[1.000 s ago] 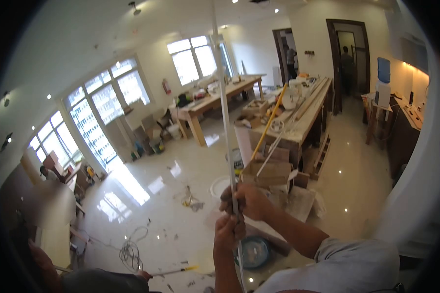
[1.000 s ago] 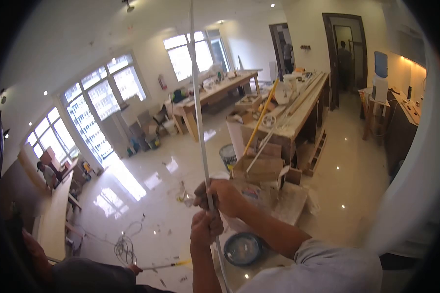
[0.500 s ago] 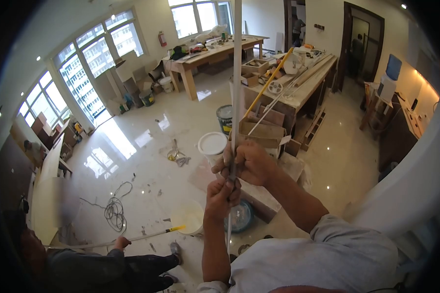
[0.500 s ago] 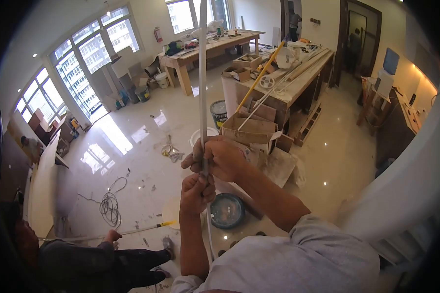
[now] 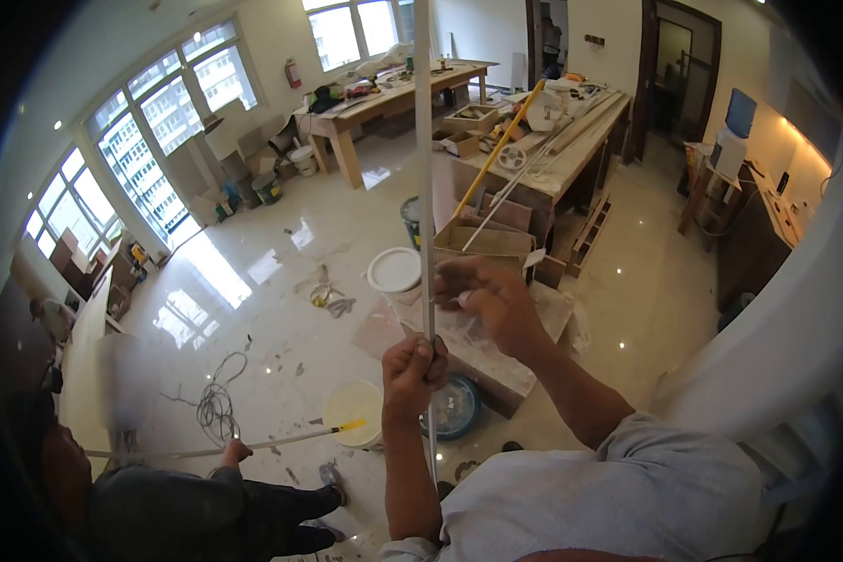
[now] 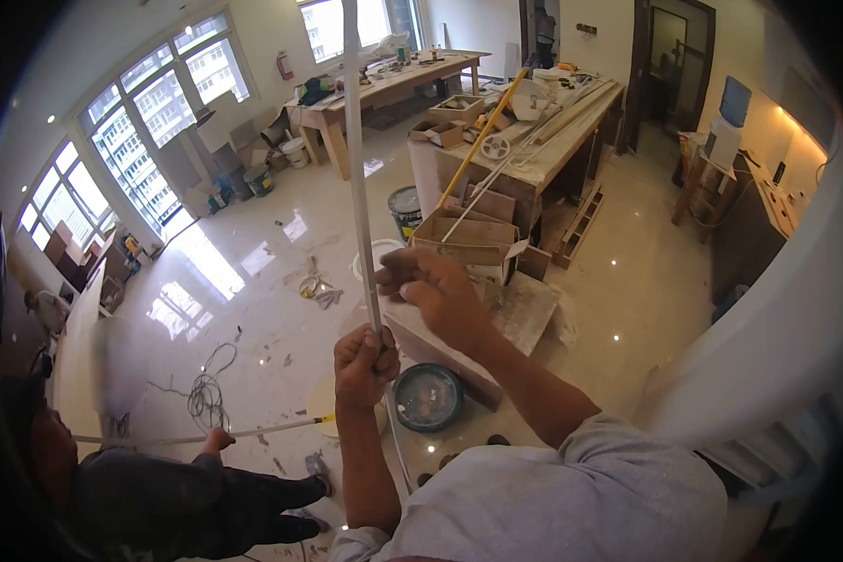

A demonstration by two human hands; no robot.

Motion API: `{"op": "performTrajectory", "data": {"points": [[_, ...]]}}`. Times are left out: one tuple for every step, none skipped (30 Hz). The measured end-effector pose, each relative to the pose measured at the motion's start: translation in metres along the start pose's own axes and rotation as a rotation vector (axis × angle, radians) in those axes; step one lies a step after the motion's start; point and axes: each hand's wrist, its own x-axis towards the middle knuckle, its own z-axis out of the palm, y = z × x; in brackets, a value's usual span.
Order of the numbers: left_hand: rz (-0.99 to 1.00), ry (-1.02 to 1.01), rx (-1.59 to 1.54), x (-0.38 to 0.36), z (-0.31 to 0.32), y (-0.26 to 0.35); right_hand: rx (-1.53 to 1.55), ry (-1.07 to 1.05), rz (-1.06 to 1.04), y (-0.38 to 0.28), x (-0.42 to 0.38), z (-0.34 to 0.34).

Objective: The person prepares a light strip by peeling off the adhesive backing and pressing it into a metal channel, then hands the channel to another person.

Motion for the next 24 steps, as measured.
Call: {"op": "performTrajectory", "data": {"points": [[0.024,0.018,0.023,0.0,-0.001,0.0,0.001,0.001,-0.004,0.0,-0.005,0.002],[0.028,0.013,0.029,0.001,-0.001,0.001,-0.274,0.053,-0.163,-0.002,-0.009,0.005],[0.024,0.021,0.006,0.002,0.0,0.002,-0.55,0.107,-0.326,-0.002,-0.012,0.008],[0.019,0.03,-0.016,0.002,0.002,0.002,-0.515,0.114,-0.428,0.003,-0.011,0.012],[0.028,0.025,-0.006,0.003,0.003,0.0,-0.51,0.112,-0.441,0.003,-0.012,0.012],[0.049,0.027,-0.007,0.005,0.003,-0.004,-0.678,0.095,-0.509,0.0,-0.011,0.013],[0.08,0.032,-0.001,0.005,0.004,-0.004,-0.839,0.075,-0.585,-0.001,-0.008,0.016],[0.081,0.05,0.037,0.005,0.006,-0.004,-0.831,0.141,-0.585,0.001,-0.008,0.021],[0.085,0.072,0.075,0.006,0.007,-0.004,-0.804,0.12,-0.622,0.003,-0.007,0.023],[0.083,0.063,0.083,0.006,0.006,-0.004,-0.789,0.148,-0.604,0.004,-0.007,0.024],[0.081,0.053,0.088,0.007,0.004,-0.005,-0.777,0.175,-0.585,0.005,-0.005,0.024],[0.08,0.04,0.083,0.01,0.002,-0.006,-0.758,0.157,-0.617,0.008,-0.003,0.022],[0.072,0.024,0.075,0.011,0.0,-0.006,-0.776,0.163,-0.607,0.011,-0.002,0.022],[0.046,0.026,0.078,0.012,-0.001,-0.004,-0.796,0.172,-0.596,0.013,0.0,0.021],[0.067,0.022,0.091,0.012,-0.003,-0.003,-0.787,0.165,-0.621,0.014,0.001,0.022],[0.04,0.021,0.074,0.013,-0.006,-0.003,-0.807,0.155,-0.628,0.015,0.003,0.023],[0.008,0.022,0.058,0.013,-0.01,-0.002,-0.827,0.148,-0.63,0.016,0.006,0.024],[0.002,0.013,0.053,0.014,-0.015,-0.002,-0.791,0.136,-0.646,0.019,0.01,0.025],[0.009,0.014,0.06,0.013,-0.016,0.0,-0.784,0.134,-0.654,0.019,0.012,0.026],[0.014,0.019,0.075,0.012,-0.016,0.001,-0.783,0.106,-0.664,0.019,0.014,0.027],[0.018,0.023,0.087,0.012,-0.017,0.002,-0.783,0.078,-0.673,0.019,0.016,0.027],[0.019,0.025,0.089,0.012,-0.018,0.003,-0.78,0.077,-0.674,0.019,0.018,0.028],[0.033,0.028,0.103,0.011,-0.02,0.003,-0.774,0.047,-0.706,0.019,0.022,0.029],[0.047,0.033,0.116,0.011,-0.021,0.005,-0.767,0.015,-0.738,0.02,0.025,0.03]]}}
